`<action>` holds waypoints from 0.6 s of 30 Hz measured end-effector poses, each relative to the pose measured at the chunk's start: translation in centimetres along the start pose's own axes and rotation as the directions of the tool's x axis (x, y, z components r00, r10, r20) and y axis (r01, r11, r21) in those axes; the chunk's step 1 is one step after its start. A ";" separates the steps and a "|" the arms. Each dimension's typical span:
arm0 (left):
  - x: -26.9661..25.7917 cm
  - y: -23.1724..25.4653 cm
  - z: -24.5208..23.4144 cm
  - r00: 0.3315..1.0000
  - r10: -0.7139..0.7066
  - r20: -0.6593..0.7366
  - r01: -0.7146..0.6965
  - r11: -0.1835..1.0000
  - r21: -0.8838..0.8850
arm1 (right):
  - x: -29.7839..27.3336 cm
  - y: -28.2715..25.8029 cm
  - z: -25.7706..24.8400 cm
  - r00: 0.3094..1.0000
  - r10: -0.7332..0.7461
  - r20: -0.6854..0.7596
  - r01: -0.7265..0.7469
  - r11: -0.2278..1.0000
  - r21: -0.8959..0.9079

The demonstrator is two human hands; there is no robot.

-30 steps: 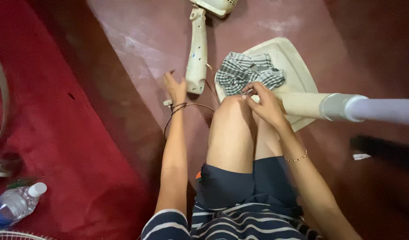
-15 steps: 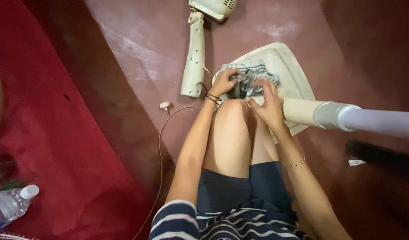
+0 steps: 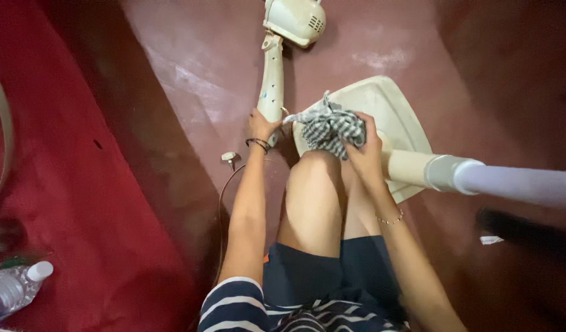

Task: The person assembles a standing electric fan by inserting the pole into the base, wiping the motor housing with a cloth, and attaching the motor to the pole. The person then secures the motor with a screw and adjusts the assembly.

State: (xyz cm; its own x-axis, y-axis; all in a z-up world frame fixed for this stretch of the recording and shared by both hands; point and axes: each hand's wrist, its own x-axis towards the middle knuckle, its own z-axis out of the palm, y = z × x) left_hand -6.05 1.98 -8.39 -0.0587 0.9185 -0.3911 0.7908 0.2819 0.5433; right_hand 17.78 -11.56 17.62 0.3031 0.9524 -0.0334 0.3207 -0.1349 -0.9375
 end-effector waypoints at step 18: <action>-6.8 5.1 -6.2 0.979 -0.080 0.185 0.074 0.996 0.040 | -4.2 -1.9 -2.9 0.999 -0.037 -0.032 0.038 0.999 0.029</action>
State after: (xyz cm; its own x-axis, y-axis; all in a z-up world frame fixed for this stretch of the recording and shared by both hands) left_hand -5.40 -1.07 1.62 -0.0083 0.8255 -0.5643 0.8078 0.3382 0.4828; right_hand 18.46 -16.10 20.52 0.3197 0.9474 0.0126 0.3060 -0.0906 -0.9477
